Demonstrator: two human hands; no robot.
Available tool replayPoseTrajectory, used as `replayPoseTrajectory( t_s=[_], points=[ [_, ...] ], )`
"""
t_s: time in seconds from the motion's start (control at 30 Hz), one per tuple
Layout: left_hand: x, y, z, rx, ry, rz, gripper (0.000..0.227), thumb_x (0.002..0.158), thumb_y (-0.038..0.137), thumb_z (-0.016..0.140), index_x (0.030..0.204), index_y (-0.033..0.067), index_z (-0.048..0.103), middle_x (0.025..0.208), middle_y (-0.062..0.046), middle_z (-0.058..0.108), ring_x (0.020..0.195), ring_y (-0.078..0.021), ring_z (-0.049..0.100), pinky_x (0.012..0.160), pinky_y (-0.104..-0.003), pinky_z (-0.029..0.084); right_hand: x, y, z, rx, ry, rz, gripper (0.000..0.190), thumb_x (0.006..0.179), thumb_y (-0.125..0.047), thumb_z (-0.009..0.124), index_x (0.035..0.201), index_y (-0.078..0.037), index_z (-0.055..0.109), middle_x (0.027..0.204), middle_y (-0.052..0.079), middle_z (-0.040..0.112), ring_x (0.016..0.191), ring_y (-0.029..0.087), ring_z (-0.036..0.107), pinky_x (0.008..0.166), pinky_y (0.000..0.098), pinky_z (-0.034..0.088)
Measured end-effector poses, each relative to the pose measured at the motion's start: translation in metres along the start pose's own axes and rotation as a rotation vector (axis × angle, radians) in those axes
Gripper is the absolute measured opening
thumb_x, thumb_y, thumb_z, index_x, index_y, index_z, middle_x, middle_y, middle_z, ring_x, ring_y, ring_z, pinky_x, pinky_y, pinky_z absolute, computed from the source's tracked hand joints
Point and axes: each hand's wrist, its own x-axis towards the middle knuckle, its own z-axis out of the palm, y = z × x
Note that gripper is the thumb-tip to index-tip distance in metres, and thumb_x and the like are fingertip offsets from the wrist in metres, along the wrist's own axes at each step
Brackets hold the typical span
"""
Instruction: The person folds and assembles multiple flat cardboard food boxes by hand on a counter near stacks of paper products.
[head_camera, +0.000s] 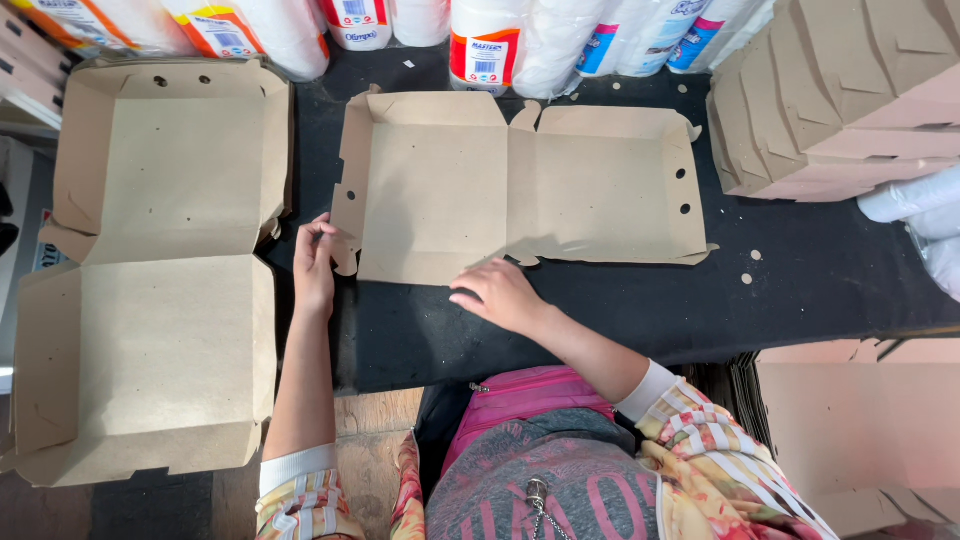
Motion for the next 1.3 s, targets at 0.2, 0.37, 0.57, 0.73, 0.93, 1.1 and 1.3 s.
replayPoseTrajectory(
  t_s=[0.2,0.37,0.57,0.73,0.93,1.1,1.3],
  points=[
    [0.029,0.003,0.006,0.111,-0.09,-0.116,0.026,0.112,0.02,0.051,0.136,0.0175,0.06,0.124,-0.012,0.065,0.112,-0.021,0.064,0.089,-0.035,0.054,-0.059,0.008,-0.014,0.662,0.317,0.198,0.053,0.095,-0.015,0.065,0.147,-0.013,0.053,0.099,0.011,0.08,0.087,0.022,0.079,0.08,0.033,0.062],
    [0.018,0.037,-0.001,0.243,-0.179,-0.174,0.039,0.104,0.004,0.06,0.141,0.0145,0.061,0.122,-0.02,0.068,0.103,-0.025,0.068,0.084,-0.038,0.058,-0.113,0.059,-0.036,1.158,0.766,0.73,0.055,0.109,-0.025,0.045,0.159,-0.012,0.026,0.097,0.029,0.072,0.065,0.033,0.074,0.055,0.0316,0.062],
    [-0.024,0.069,-0.014,0.074,-0.125,-0.116,0.046,0.1,0.0,0.063,0.145,0.0097,0.057,0.117,-0.014,0.07,0.097,-0.0147,0.066,0.085,-0.031,0.059,-0.162,0.137,-0.058,1.036,0.879,0.867,0.03,0.106,-0.022,0.061,0.133,-0.009,0.066,0.121,0.02,0.064,0.072,0.028,0.074,0.041,0.0185,0.049],
    [-0.106,0.116,-0.003,-0.004,-0.029,0.004,0.055,0.095,-0.007,0.058,0.149,0.0006,0.048,0.149,-0.02,0.053,0.138,-0.0255,0.045,0.111,-0.042,0.041,-0.176,0.168,-0.049,1.214,0.828,0.787,0.057,0.102,-0.014,0.063,0.155,-0.007,0.043,0.107,0.007,0.056,0.069,0.015,0.068,0.04,0.0099,0.036],
    [-0.204,0.169,-0.039,-0.051,0.147,-0.214,0.058,0.095,-0.003,0.049,0.152,0.0042,0.045,0.161,-0.014,0.045,0.147,-0.0241,0.039,0.113,-0.038,0.035,-0.15,0.098,-0.095,1.347,0.641,0.704,0.06,0.102,-0.027,0.054,0.155,-0.003,0.043,0.104,0.002,0.046,0.064,0.01,0.053,0.045,0.0136,0.026],
    [-0.272,0.207,-0.08,-0.067,0.487,-0.337,0.06,0.091,-0.003,0.051,0.151,0.002,0.046,0.157,-0.013,0.05,0.142,-0.0188,0.048,0.111,-0.028,0.042,-0.091,0.057,-0.103,1.398,0.389,0.54,0.065,0.099,-0.027,0.058,0.153,0.007,0.042,0.097,0.001,0.059,0.061,0.01,0.05,0.043,0.0177,0.021],
    [-0.322,0.183,-0.119,-0.045,0.712,-0.045,0.06,0.097,0.004,0.05,0.157,0.0028,0.042,0.162,-0.011,0.046,0.135,-0.0171,0.051,0.083,-0.025,0.054,0.041,-0.002,-0.114,1.327,0.082,0.311,0.068,0.097,-0.033,0.056,0.155,0.0,0.041,0.054,0.0,0.039,0.05,0.005,0.039,0.044,0.015,0.018]
  ],
)
